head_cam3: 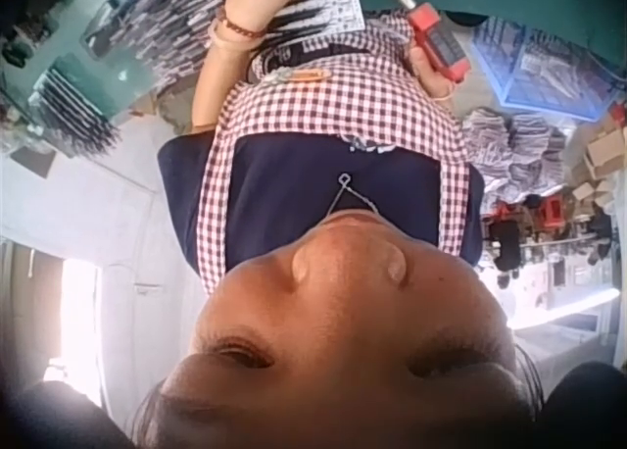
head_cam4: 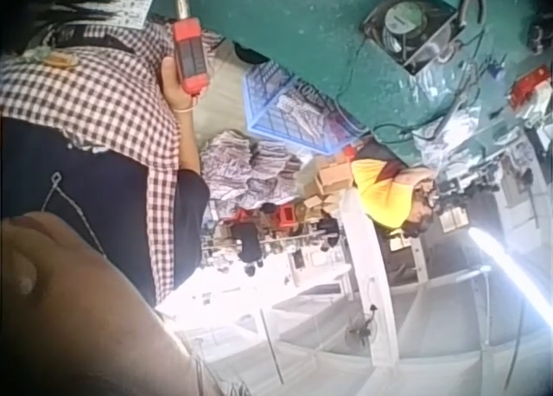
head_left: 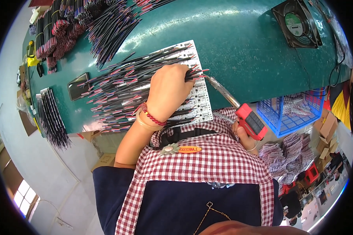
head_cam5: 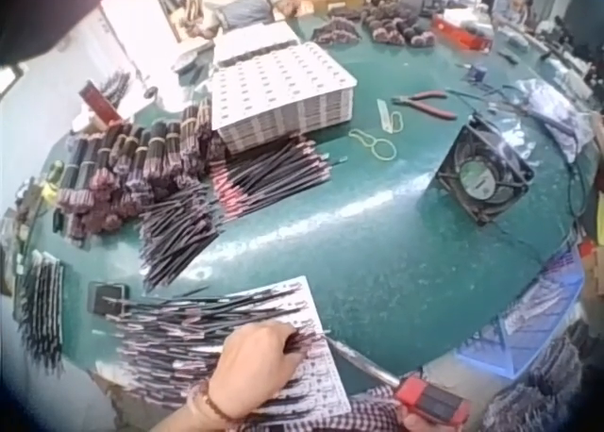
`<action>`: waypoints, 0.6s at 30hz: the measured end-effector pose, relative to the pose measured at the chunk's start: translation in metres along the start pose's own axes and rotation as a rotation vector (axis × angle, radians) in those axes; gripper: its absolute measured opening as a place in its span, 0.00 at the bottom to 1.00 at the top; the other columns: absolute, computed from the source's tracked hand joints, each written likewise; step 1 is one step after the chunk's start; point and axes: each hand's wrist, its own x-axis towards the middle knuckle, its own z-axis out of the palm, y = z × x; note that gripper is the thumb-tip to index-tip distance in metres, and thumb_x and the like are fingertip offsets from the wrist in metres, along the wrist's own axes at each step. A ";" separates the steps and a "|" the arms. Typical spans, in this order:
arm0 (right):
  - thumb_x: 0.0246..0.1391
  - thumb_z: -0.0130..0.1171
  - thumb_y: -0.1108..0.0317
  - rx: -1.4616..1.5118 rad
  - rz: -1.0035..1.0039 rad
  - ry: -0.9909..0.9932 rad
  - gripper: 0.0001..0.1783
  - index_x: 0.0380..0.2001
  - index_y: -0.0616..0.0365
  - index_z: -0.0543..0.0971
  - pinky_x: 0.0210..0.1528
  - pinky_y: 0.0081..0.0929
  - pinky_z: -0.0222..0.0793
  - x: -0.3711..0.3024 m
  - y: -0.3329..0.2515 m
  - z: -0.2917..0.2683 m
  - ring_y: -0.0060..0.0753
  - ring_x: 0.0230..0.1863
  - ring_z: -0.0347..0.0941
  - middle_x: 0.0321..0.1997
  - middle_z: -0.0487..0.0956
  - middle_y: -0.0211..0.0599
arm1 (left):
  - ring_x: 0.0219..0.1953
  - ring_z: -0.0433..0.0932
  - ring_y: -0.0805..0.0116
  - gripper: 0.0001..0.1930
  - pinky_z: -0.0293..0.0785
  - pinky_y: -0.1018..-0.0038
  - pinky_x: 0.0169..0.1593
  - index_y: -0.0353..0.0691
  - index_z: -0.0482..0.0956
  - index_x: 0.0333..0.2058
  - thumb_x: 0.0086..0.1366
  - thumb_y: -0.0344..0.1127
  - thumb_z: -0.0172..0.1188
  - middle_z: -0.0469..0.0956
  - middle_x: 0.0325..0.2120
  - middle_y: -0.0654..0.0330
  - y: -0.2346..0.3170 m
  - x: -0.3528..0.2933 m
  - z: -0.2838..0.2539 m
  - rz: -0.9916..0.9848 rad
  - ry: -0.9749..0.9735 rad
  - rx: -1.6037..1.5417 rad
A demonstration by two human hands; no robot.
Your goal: The person solders wire bundles onto a circuit board using a handheld soldering tool, removes the board, places a new circuit board panel on the table, and solders wire bundles onto it.
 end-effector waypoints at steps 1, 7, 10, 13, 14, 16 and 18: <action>0.49 0.63 0.65 -0.032 0.045 -0.035 0.11 0.26 0.63 0.77 0.29 0.29 0.65 0.000 0.002 -0.003 0.34 0.26 0.71 0.25 0.75 0.37 | 0.29 0.78 0.46 0.09 0.74 0.57 0.36 0.32 0.78 0.22 0.48 0.32 0.65 0.77 0.22 0.45 0.000 0.000 0.000 -0.002 0.004 -0.001; 0.49 0.63 0.65 -0.060 0.093 -0.058 0.11 0.26 0.64 0.77 0.29 0.27 0.66 -0.003 0.004 -0.004 0.31 0.26 0.71 0.26 0.75 0.37 | 0.29 0.78 0.46 0.08 0.75 0.57 0.36 0.32 0.79 0.22 0.48 0.32 0.64 0.77 0.22 0.45 0.000 0.001 0.001 0.019 0.019 0.009; 0.49 0.64 0.65 -0.074 0.043 -0.042 0.11 0.26 0.63 0.77 0.28 0.25 0.65 -0.006 0.007 -0.006 0.29 0.24 0.70 0.24 0.75 0.35 | 0.28 0.78 0.46 0.08 0.75 0.57 0.35 0.32 0.79 0.22 0.48 0.32 0.64 0.77 0.21 0.45 0.001 0.001 0.000 -0.007 0.003 0.002; 0.50 0.64 0.65 -0.004 -0.017 -0.033 0.11 0.25 0.63 0.76 0.26 0.24 0.65 -0.004 -0.006 -0.003 0.27 0.22 0.69 0.22 0.75 0.34 | 0.28 0.78 0.46 0.07 0.75 0.57 0.35 0.32 0.79 0.22 0.48 0.32 0.64 0.77 0.21 0.45 0.000 0.000 0.000 0.024 0.019 -0.014; 0.50 0.63 0.65 0.086 -0.032 -0.034 0.11 0.24 0.63 0.76 0.25 0.23 0.64 -0.002 -0.014 -0.001 0.25 0.21 0.69 0.20 0.74 0.33 | 0.28 0.78 0.46 0.07 0.75 0.57 0.35 0.32 0.79 0.22 0.48 0.32 0.64 0.77 0.21 0.45 0.000 0.001 0.001 0.024 0.019 -0.015; 0.51 0.63 0.65 0.107 -0.010 -0.033 0.12 0.23 0.63 0.76 0.25 0.23 0.64 0.003 -0.028 0.003 0.24 0.21 0.69 0.20 0.74 0.32 | 0.28 0.78 0.46 0.08 0.75 0.57 0.35 0.32 0.79 0.22 0.48 0.32 0.64 0.77 0.21 0.45 -0.001 0.001 0.000 0.020 0.013 -0.013; 0.51 0.63 0.65 0.130 0.011 -0.035 0.12 0.23 0.63 0.76 0.25 0.22 0.64 0.004 -0.029 0.003 0.23 0.20 0.68 0.19 0.73 0.32 | 0.28 0.78 0.46 0.07 0.75 0.57 0.35 0.32 0.79 0.22 0.48 0.32 0.64 0.77 0.21 0.45 0.001 0.001 0.000 0.015 0.008 -0.010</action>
